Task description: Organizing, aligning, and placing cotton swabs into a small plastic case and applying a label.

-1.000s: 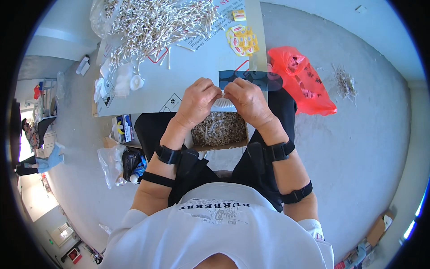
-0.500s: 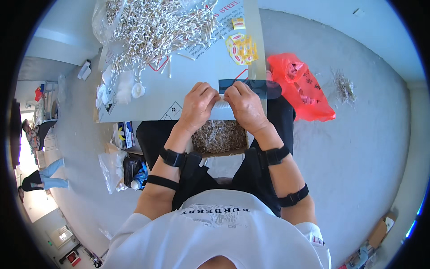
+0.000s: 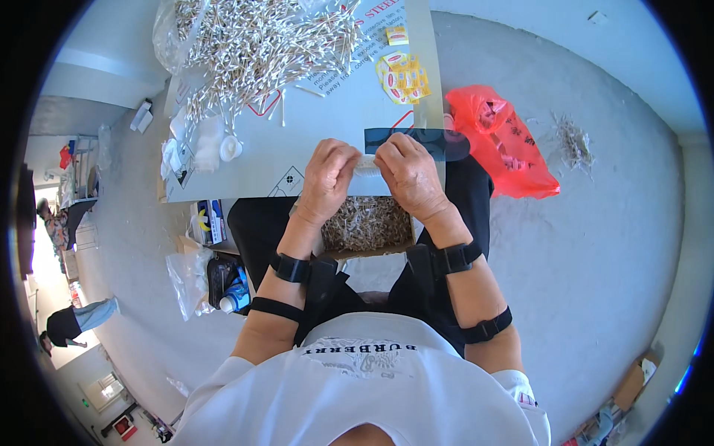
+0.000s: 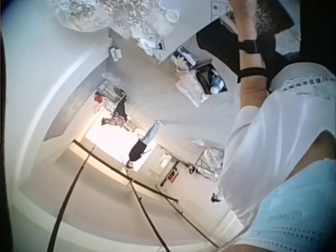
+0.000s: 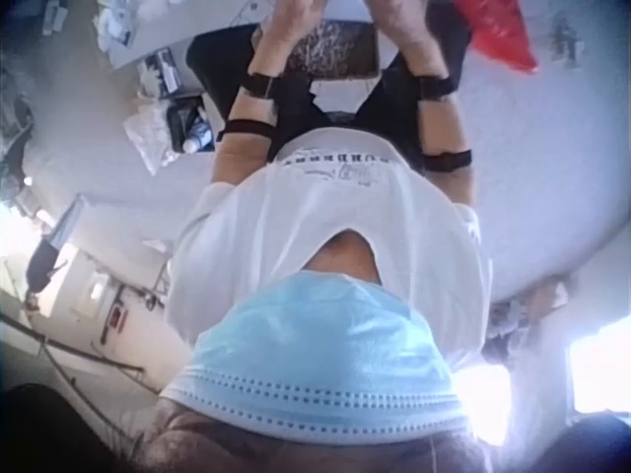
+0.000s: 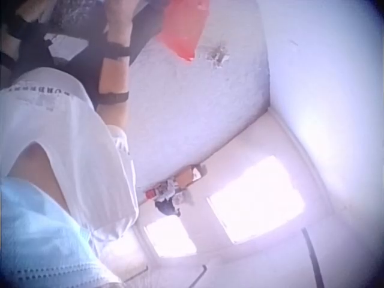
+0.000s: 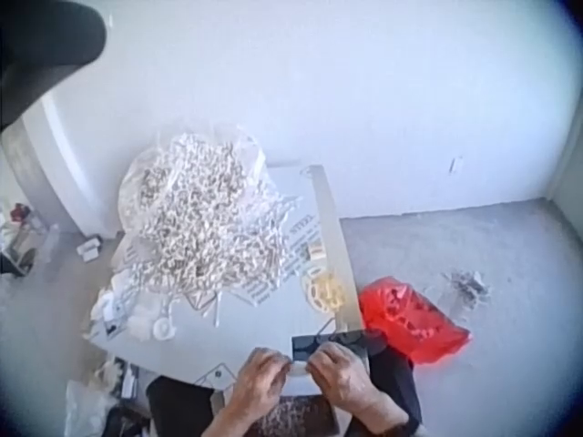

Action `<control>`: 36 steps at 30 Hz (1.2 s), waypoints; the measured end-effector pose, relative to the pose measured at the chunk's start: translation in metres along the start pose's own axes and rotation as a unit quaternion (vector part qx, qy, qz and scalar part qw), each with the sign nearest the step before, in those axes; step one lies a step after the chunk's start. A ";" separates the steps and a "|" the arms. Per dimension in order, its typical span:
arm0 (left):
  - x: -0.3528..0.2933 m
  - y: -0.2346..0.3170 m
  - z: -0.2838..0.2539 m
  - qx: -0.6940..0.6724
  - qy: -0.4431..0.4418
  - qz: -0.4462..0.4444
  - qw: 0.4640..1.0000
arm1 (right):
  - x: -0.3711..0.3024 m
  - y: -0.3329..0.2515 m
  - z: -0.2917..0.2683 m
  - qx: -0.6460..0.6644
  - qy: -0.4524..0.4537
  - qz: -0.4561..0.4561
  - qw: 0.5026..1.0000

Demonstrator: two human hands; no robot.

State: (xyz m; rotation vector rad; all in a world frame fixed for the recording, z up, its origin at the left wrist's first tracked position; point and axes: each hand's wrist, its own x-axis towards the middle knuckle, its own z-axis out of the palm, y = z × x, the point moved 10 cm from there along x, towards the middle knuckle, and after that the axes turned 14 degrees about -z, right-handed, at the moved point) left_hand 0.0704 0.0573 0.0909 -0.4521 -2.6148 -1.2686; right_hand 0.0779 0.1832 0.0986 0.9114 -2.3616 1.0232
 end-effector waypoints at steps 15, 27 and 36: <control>-0.001 0.025 0.010 0.079 -0.031 0.111 0.990 | -0.003 -0.015 0.008 -0.053 -0.047 -0.077 0.995; -0.012 -0.045 0.020 -0.194 -0.076 -0.231 0.951 | -0.035 0.031 0.009 0.201 0.077 0.197 0.956; -0.012 -0.054 0.028 -0.198 -0.126 -0.267 0.935 | -0.026 0.005 0.003 -0.001 0.045 0.089 0.995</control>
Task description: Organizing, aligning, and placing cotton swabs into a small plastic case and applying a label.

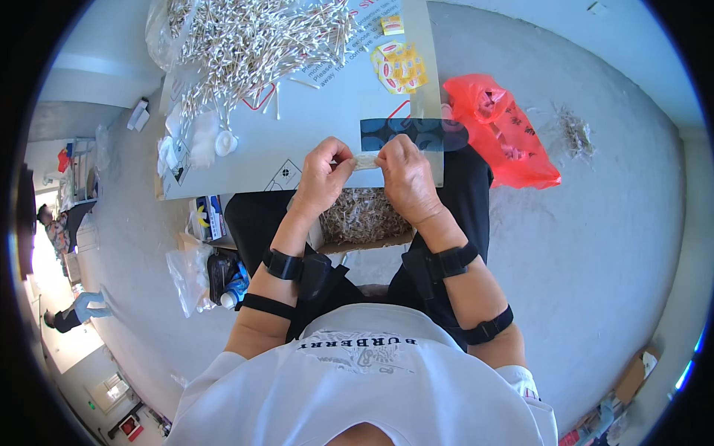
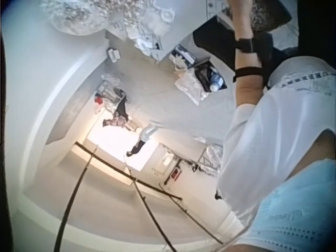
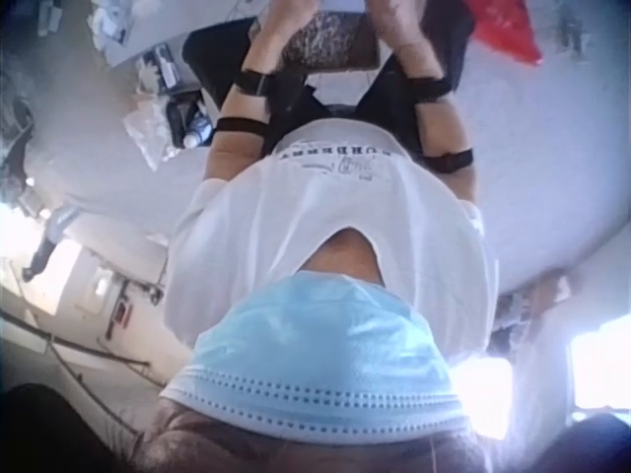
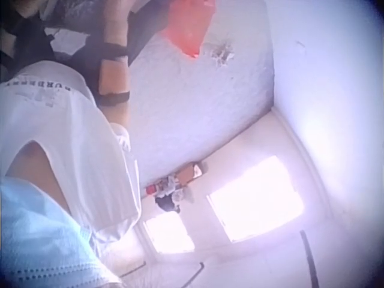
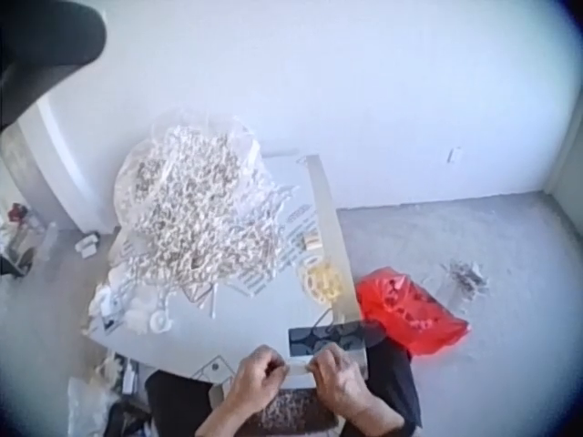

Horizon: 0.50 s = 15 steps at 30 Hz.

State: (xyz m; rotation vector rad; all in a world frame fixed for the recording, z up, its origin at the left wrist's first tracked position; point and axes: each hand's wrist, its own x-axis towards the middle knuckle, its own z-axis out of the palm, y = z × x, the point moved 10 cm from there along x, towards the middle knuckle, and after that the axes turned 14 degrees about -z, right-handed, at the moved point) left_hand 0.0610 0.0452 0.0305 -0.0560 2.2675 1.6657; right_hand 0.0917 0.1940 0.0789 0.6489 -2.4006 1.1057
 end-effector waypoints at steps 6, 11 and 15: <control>-0.012 0.039 -0.003 0.072 0.053 0.164 0.982 | 0.003 0.006 -0.003 0.096 0.024 0.021 0.995; -0.020 0.057 0.006 0.143 0.078 0.241 0.957 | 0.015 -0.009 0.000 0.057 -0.002 -0.045 0.997; -0.029 0.076 0.018 0.279 0.110 0.325 0.897 | 0.017 -0.027 0.005 -0.087 -0.033 -0.150 0.984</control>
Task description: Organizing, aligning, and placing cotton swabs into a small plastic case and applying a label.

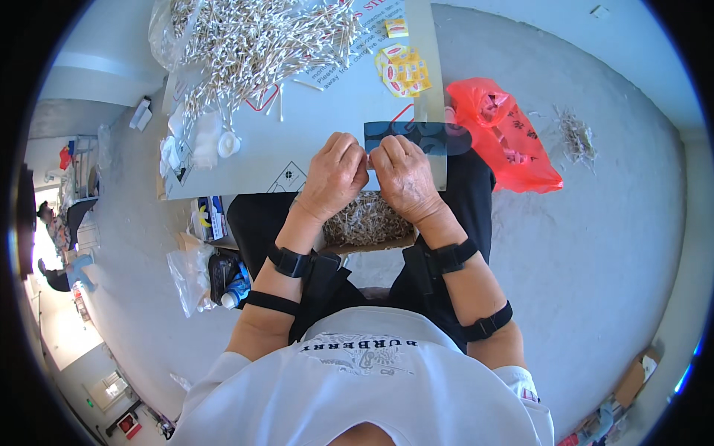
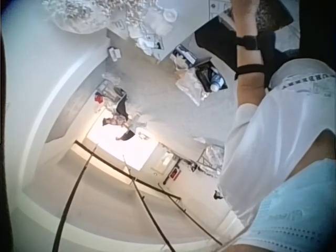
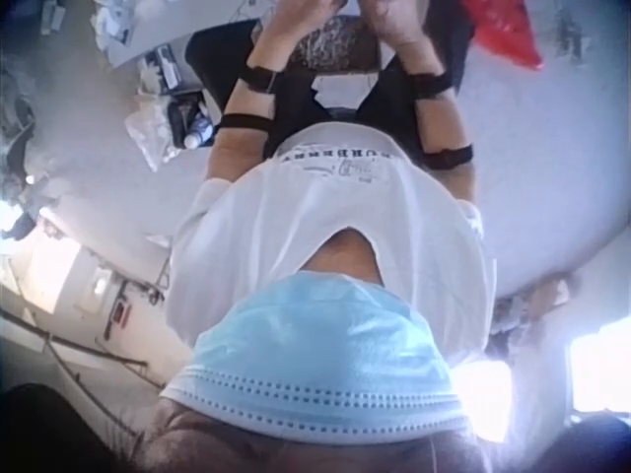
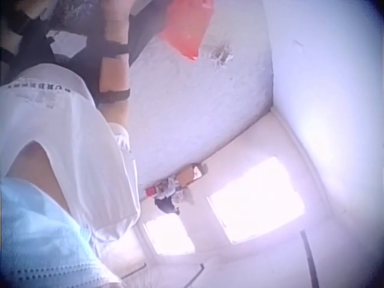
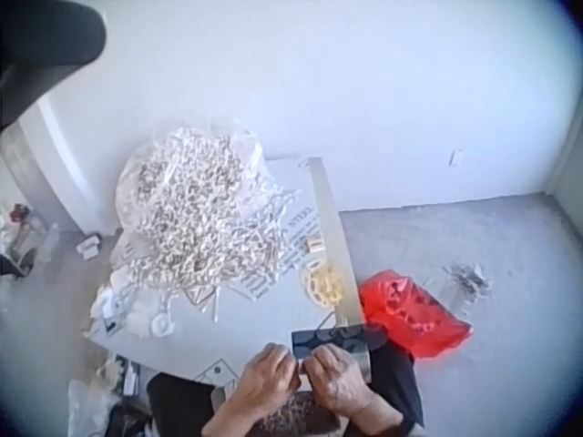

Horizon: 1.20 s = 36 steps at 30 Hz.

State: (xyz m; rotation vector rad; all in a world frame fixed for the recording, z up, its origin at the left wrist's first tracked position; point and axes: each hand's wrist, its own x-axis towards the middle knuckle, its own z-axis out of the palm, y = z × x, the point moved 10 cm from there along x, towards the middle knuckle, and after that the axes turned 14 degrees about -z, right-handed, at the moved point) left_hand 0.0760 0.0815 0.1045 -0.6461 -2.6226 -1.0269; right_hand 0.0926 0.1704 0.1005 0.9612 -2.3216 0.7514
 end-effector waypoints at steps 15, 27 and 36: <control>-0.058 -0.100 0.001 -0.315 -0.075 -0.494 0.807 | -0.007 -0.033 -0.039 -0.037 0.036 -0.011 0.999; -0.048 -0.035 0.026 -0.591 -0.108 -0.431 0.674 | -0.048 0.012 -0.026 0.322 0.087 0.341 0.879; -0.018 0.032 -0.050 -0.354 -0.019 -0.183 0.917 | -0.014 -0.010 -0.054 0.348 0.153 0.203 0.902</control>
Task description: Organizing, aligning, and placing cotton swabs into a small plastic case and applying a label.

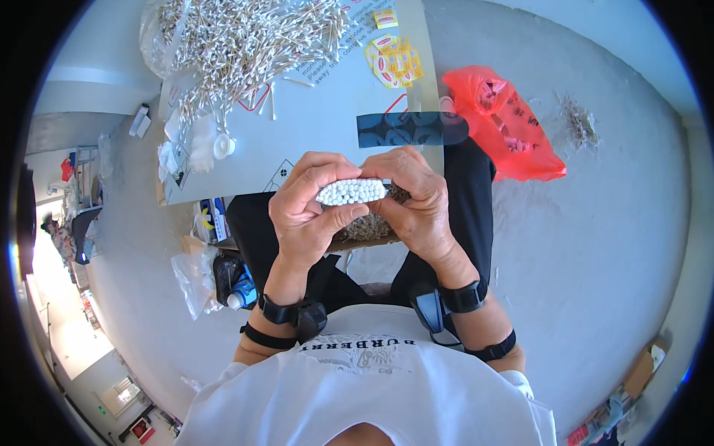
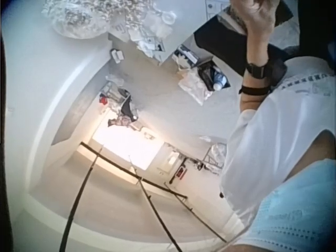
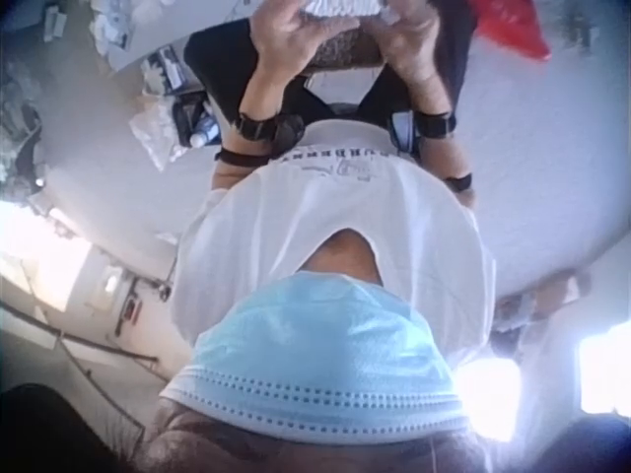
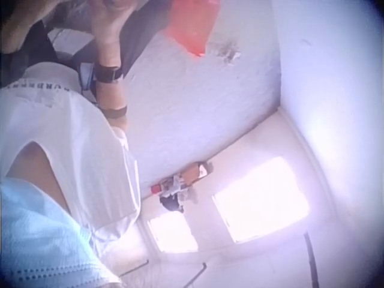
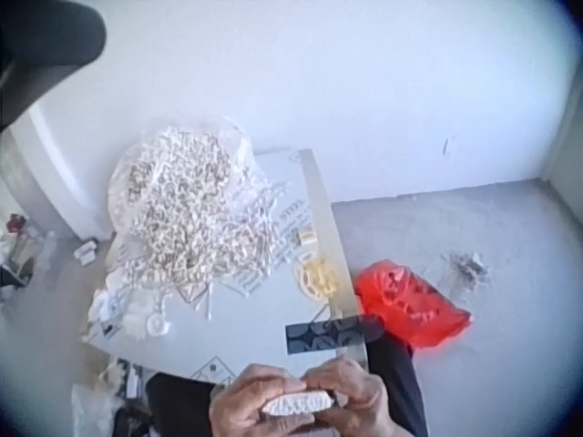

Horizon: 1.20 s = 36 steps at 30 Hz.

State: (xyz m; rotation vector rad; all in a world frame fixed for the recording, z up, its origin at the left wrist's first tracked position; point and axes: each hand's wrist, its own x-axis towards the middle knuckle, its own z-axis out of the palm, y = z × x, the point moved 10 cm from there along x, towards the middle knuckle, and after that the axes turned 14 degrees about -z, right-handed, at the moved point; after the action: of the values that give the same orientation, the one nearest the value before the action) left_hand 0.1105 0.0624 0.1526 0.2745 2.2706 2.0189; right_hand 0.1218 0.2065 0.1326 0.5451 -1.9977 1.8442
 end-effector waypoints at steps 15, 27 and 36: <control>0.004 0.010 -0.003 0.047 -0.018 0.125 0.991 | -0.005 0.006 0.009 0.011 0.016 -0.009 1.000; 0.007 -0.009 0.007 0.034 -0.029 0.056 0.997 | -0.005 0.010 0.001 -0.043 0.028 -0.006 0.999; 0.013 -0.009 0.010 0.035 -0.033 0.068 0.997 | -0.010 0.018 0.003 -0.053 0.036 -0.001 0.998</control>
State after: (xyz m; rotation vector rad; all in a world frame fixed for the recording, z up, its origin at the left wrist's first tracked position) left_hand 0.0991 0.0739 0.1430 0.5076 2.3433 1.9616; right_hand 0.1213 0.2052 0.1116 0.4429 -2.0330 1.7204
